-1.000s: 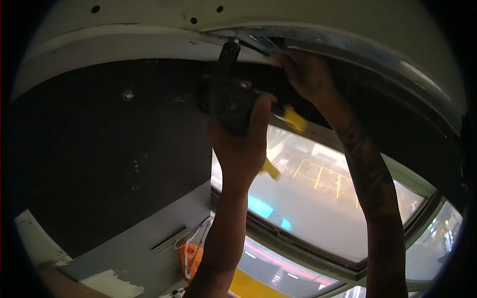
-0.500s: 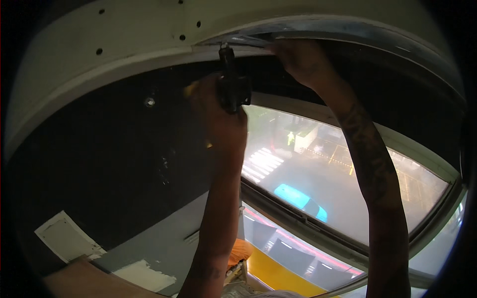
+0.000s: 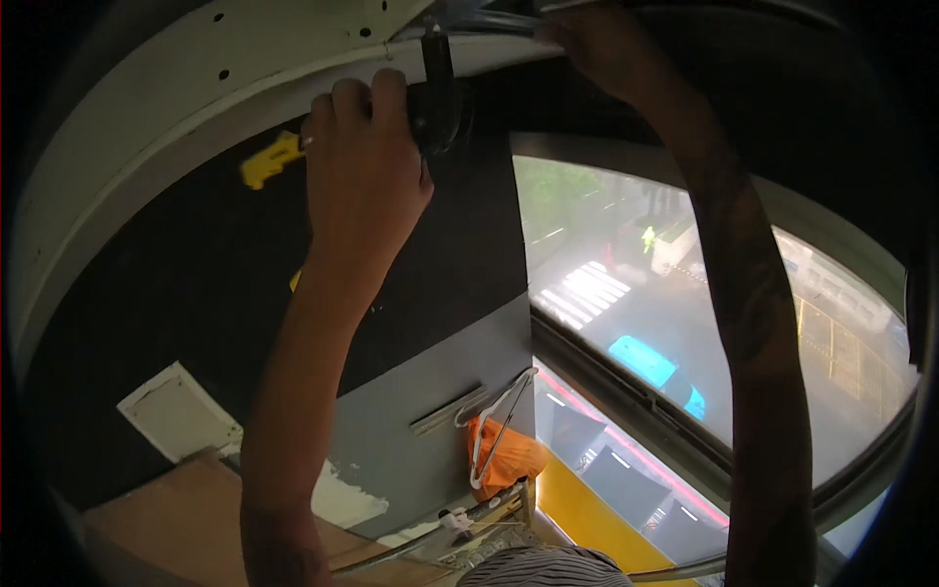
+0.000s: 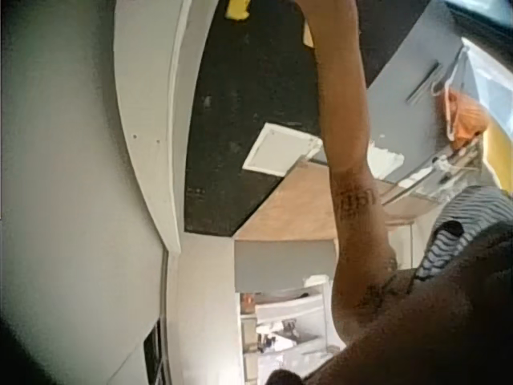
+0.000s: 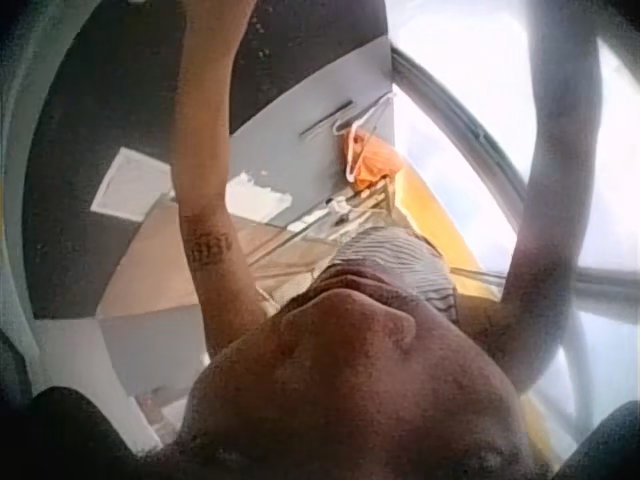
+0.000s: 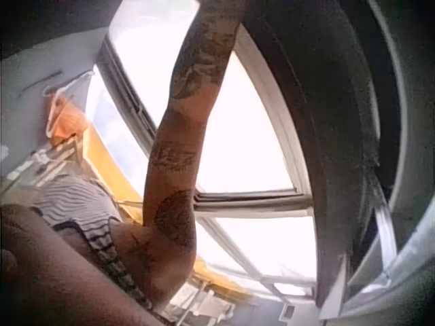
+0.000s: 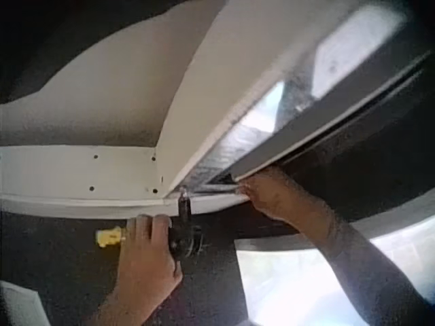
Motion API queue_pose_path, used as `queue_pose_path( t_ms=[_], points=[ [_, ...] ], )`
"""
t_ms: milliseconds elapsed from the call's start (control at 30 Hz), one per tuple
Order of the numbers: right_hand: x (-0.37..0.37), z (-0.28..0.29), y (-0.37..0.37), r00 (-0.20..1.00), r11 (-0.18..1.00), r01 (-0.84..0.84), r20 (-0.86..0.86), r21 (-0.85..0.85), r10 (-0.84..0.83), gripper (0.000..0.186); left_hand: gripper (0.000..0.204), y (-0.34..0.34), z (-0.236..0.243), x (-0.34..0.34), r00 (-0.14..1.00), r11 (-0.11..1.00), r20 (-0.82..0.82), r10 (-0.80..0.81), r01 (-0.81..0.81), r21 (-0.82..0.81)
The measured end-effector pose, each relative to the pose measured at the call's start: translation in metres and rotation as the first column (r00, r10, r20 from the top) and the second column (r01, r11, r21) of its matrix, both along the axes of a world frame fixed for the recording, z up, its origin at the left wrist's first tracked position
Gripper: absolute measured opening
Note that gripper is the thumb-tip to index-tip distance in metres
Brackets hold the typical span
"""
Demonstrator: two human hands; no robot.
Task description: The person cuts and fits a metal track into a ceiling frame using a utility knife, secures it in place with a power drill, and fastens the metal framing using a hand riveter.
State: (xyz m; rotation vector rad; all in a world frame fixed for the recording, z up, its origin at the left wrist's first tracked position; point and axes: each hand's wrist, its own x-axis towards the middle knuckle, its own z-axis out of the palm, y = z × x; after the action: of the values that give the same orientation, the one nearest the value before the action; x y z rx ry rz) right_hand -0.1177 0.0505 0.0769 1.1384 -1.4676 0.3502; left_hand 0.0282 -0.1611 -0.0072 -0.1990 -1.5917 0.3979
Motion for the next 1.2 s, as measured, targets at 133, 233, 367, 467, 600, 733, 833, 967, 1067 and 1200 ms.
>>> queue_pose_path(
  t_ms=[133, 233, 367, 467, 600, 733, 833, 967, 1067, 1200],
  points=[
    [-0.008, -0.006, 0.006, 0.989, 0.999, 0.014, -0.15, 0.046, -0.007, 0.02, 0.058, 0.012, 0.002, 0.012, 0.893, 0.892, -0.058, 0.446, -0.449, -0.051],
    [-0.007, -0.007, 0.004, 0.997, 1.0, -0.031, -0.077, -0.005, 0.03, 0.021, 0.048, 0.018, 0.005, 0.011, 0.851, 0.839, -0.13, 0.509, -0.524, -0.145],
    [0.005, -0.027, -0.002, 0.998, 0.989, -0.007, -0.068, -0.149, -0.003, 0.028, 0.038, 0.023, 0.003, 0.011, 0.79, 0.769, -0.164, 0.591, -0.613, -0.181],
    [0.018, -0.066, -0.008, 0.991, 0.876, -0.132, -0.08, -0.464, 0.107, 0.027, 0.04, 0.03, 0.004, 0.017, 0.759, 0.737, -0.168, 0.629, -0.651, -0.182],
    [0.052, -0.158, -0.082, 0.508, 0.463, -0.538, 0.168, -0.704, 0.845, 0.036, 0.042, 0.033, 0.006, 0.032, 0.669, 0.644, -0.109, 0.735, -0.74, -0.194],
    [0.105, -0.191, -0.16, -0.337, -0.041, -0.773, 0.354, -0.633, 0.872, 0.058, 0.045, 0.045, 0.01, 0.034, 0.689, 0.667, -0.029, 0.724, -0.711, -0.221],
    [0.126, -0.17, -0.189, -0.673, -0.42, -0.686, 0.299, -0.593, 0.677, 0.059, 0.047, 0.052, 0.011, 0.037, 0.656, 0.645, 0.029, 0.754, -0.733, -0.218],
    [0.138, -0.153, -0.21, -0.763, -0.514, -0.625, 0.321, -0.587, 0.56, 0.055, 0.055, 0.064, 0.014, 0.041, 0.528, 0.526, 0.056, 0.847, -0.821, -0.221],
    [0.154, -0.146, -0.226, -0.837, -0.635, -0.509, 0.161, -0.581, 0.524, 0.054, 0.063, 0.056, 0.017, 0.05, 0.576, 0.575, 0.064, 0.815, -0.787, -0.224],
    [0.17, -0.13, -0.211, -0.87, -0.67, -0.434, 0.085, -0.602, 0.486, 0.053, 0.063, 0.086, 0.001, 0.063, 0.683, 0.664, -0.011, 0.731, -0.714, -0.221]
  ],
)
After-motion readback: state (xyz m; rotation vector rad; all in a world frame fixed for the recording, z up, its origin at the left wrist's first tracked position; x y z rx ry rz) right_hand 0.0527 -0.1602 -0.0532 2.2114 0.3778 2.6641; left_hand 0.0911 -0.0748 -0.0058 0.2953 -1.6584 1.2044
